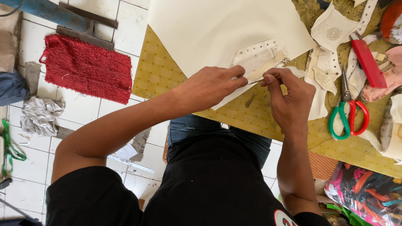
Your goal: The person places a shoe-shaped pattern onto a large sheet of white fabric and uses a pencil to trace the outline. They then use scissors to trim a small piece of the pattern and continue tracing additional sections of the pattern onto the fabric.
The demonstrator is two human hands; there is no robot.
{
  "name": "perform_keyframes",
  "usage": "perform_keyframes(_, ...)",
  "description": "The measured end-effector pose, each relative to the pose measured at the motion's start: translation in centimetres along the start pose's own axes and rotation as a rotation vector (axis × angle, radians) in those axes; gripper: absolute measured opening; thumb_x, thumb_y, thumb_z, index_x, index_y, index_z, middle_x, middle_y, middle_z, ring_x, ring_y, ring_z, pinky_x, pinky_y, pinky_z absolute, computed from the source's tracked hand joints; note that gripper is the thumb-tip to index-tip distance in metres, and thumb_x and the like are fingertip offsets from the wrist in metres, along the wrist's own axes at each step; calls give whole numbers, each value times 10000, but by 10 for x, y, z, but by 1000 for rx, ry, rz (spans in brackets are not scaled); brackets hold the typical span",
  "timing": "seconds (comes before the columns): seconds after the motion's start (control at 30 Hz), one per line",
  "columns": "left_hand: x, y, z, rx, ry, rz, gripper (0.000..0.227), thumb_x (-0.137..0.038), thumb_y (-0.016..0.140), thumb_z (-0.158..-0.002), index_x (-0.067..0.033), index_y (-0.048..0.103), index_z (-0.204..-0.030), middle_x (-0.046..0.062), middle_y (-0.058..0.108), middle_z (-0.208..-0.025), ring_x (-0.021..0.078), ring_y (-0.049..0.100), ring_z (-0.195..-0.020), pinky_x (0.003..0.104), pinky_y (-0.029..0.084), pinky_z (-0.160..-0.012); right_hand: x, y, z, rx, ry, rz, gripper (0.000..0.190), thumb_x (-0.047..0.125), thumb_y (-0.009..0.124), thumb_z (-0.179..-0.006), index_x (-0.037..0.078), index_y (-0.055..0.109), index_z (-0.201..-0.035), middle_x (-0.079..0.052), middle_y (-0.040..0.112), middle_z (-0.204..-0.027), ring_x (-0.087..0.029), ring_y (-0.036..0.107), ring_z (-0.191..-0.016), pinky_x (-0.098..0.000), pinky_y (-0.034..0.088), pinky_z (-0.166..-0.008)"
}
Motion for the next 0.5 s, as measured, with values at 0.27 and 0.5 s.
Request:
perform_keyframes(0.27,0,0,-1,13,-15,0,339,98,517,-897,-67,575,-1186,91,556,-1088,258,686,-756,420,572,-671,-3,1,1,14,3,-52,128,65,587,-1051,15,678,-977,-130,674,-739,-267,643,-649,-376,502,-684)
perform_keyframes(0.5,0,2,-1,33,-23,33,352,109,508,-889,-62,562,-1192,98,555,-1100,284,686,-771,443,567,-682,-7,8,3,38,14,-85,113,95,614,-1024,43,683,-950,-94,675,-724,-239,648,-643,-348,501,-686)
Point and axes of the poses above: each hand's wrist, its own z-axis away from the middle knuckle, its own y-axis out of the palm, x = y × z, the point moved 7 cm from there along -z, towards the middle knuckle
